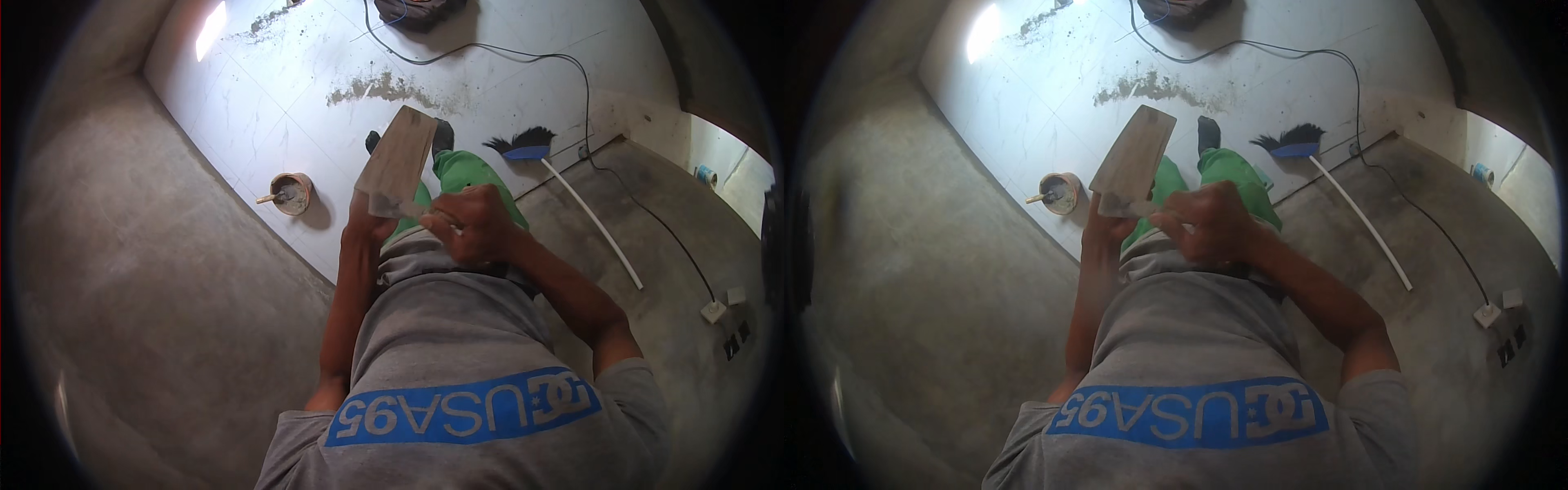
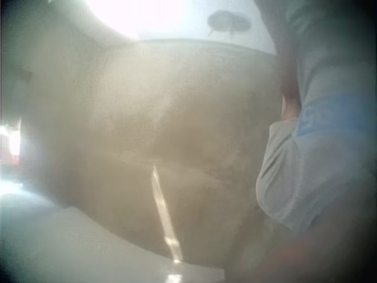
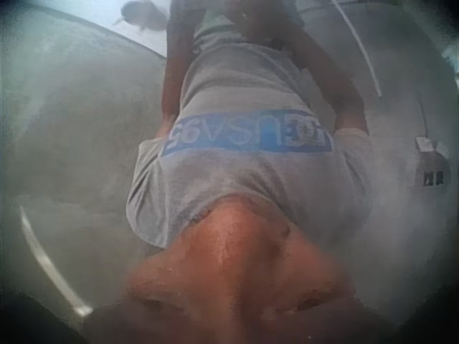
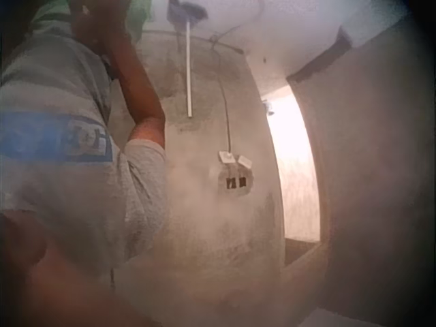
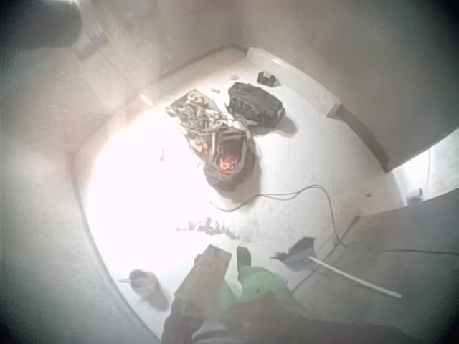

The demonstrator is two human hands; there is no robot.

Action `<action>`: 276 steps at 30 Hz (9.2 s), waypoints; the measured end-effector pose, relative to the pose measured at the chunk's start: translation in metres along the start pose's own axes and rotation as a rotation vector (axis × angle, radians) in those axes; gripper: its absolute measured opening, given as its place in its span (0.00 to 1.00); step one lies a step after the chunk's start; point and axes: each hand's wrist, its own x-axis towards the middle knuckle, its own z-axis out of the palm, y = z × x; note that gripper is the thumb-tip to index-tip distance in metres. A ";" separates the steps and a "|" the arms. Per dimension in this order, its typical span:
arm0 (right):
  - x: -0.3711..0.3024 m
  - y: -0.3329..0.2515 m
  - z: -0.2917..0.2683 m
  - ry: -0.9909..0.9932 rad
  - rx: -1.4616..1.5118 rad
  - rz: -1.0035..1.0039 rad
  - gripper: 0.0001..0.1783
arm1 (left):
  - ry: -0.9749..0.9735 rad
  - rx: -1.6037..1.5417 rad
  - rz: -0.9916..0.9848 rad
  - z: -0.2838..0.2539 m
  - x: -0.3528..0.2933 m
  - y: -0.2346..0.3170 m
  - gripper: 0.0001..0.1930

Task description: The person applies a substance to a small wooden board using a scraper, picks up a hammer and another board from the floor, and hammers the boards into the ceiling structure.

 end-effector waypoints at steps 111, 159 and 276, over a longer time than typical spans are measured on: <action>-0.002 -0.003 -0.031 -0.263 0.107 0.227 0.13 | -0.088 -0.071 0.022 -0.055 -0.011 -0.020 0.22; 0.079 -0.021 0.035 0.148 0.741 1.035 0.07 | -0.039 0.440 -0.114 -0.004 -0.020 0.015 0.21; 0.156 0.555 0.857 -0.663 -0.104 0.796 0.39 | 1.019 -0.194 -0.072 -0.485 0.072 0.035 0.28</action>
